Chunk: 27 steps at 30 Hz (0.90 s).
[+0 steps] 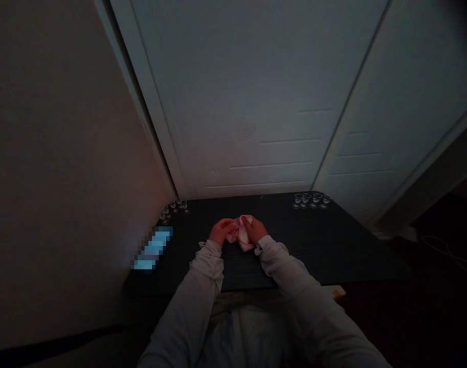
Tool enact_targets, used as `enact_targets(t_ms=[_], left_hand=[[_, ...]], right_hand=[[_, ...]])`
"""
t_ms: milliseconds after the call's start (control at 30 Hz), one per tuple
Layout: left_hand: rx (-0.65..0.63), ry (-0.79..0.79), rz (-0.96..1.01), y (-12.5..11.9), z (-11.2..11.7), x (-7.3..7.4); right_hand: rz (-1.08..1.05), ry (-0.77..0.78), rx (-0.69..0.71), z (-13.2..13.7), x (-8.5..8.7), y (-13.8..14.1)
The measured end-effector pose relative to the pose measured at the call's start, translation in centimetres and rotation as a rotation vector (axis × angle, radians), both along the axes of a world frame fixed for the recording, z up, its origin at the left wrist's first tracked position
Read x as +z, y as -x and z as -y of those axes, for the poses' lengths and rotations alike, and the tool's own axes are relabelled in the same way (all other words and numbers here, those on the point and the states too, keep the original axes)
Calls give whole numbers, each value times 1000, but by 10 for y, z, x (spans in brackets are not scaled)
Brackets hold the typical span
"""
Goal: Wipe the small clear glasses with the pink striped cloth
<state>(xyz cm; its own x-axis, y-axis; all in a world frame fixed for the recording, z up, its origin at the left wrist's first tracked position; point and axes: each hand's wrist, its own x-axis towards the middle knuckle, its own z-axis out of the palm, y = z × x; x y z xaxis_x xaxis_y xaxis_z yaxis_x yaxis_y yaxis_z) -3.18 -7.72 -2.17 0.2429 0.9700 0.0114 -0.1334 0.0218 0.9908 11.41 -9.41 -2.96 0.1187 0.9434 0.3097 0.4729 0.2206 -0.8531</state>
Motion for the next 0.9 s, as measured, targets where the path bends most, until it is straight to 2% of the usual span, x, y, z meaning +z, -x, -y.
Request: enact_targets(t_ms=[200, 433, 600, 900], left_hand=[[-30, 1, 1, -2, 1, 1], [-56, -24, -99, -3, 2, 2], [-53, -45, -91, -3, 1, 0], [21, -21, -22, -2, -4, -4]], right_hand=[[-1, -6, -3, 0, 2, -2], [61, 26, -117, 0, 3, -4], [45, -27, -154, 2, 5, -3], [-118, -37, -121, 3, 5, -2]])
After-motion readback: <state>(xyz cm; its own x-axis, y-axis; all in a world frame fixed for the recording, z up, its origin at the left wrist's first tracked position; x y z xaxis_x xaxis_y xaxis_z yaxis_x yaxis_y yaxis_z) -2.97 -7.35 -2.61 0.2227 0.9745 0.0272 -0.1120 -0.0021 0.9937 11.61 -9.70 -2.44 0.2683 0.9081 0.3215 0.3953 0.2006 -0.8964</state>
